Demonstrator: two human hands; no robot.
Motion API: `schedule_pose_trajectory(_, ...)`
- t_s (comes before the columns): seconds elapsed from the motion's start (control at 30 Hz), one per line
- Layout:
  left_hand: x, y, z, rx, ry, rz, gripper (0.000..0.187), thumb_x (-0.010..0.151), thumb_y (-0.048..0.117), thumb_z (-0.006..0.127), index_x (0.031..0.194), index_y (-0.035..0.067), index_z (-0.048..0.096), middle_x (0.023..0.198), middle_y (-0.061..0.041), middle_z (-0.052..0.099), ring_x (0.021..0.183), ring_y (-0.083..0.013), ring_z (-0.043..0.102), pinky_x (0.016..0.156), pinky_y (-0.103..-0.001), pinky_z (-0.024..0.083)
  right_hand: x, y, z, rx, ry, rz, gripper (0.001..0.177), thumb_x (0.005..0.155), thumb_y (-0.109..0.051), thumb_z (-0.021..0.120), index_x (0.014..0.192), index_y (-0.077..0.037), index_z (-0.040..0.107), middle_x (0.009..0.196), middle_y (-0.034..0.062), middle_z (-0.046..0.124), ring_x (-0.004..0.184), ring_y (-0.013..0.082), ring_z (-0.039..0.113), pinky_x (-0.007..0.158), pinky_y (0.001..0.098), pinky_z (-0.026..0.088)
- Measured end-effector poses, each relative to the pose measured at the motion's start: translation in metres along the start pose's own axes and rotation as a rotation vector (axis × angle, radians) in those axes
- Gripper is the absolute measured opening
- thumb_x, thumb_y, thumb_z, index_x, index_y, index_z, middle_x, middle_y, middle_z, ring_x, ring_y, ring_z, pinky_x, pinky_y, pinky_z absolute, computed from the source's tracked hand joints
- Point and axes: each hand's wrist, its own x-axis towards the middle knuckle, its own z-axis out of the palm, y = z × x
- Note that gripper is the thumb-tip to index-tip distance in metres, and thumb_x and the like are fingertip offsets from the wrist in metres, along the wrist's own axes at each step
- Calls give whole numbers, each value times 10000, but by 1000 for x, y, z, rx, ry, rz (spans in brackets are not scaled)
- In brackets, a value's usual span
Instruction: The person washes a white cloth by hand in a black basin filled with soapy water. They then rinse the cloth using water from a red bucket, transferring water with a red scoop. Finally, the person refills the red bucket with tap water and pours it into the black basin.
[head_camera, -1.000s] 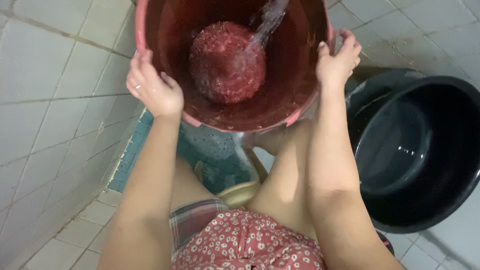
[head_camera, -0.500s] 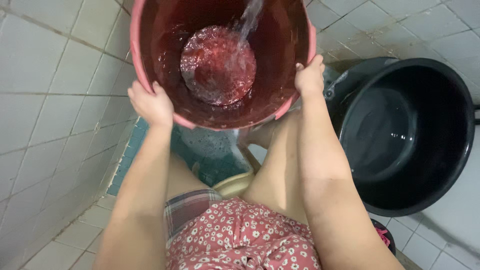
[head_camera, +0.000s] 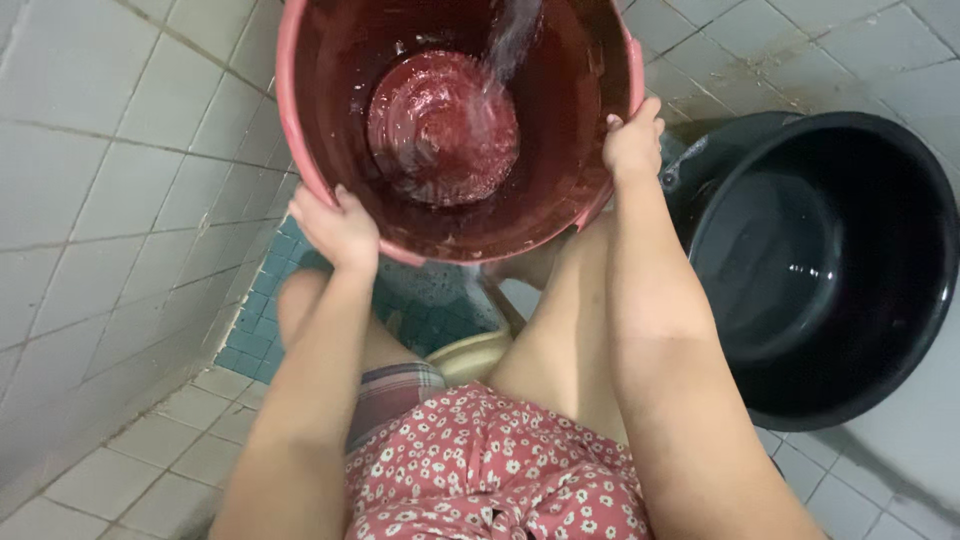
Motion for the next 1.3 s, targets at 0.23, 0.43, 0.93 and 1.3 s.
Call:
schedule_pose_trajectory(0.23,42,8,13,117,-19,-36,303,889,169,738,1073,-6,573,1096,-238,586,1055,-477,572,933,-549,435,23,-8,23,65,89,-83,486,964,-303,698,1294,-103,403,1301,232,551,1206,462,565,997,533,449)
schedule_pose_trajectory(0.43,50,-2,6,193,-44,-46,330,888,211,731,1089,-1,577,1117,-248,583,1052,-480,573,917,-558,437,10,-19,13,331,122,-194,297,843,-158,793,1004,-26,582,960,181,688,929,365,689,871,438,530)
schedule_pose_trajectory(0.93,-37,-120,-34,135,-40,-383,359,888,211,685,1153,-10,586,1157,-291,647,1077,-490,637,974,-538,486,-110,-47,-16,399,301,-731,282,793,-37,786,1039,-9,651,936,179,682,894,367,668,846,427,533)
schedule_pose_trajectory(1.3,-102,-67,-41,-829,-1,-1292,739,864,55,609,1431,128,142,1434,-231,432,1180,-389,609,944,-582,577,-144,-66,-32,308,291,-928,282,800,-48,808,1038,4,665,994,201,680,918,403,654,838,455,535)
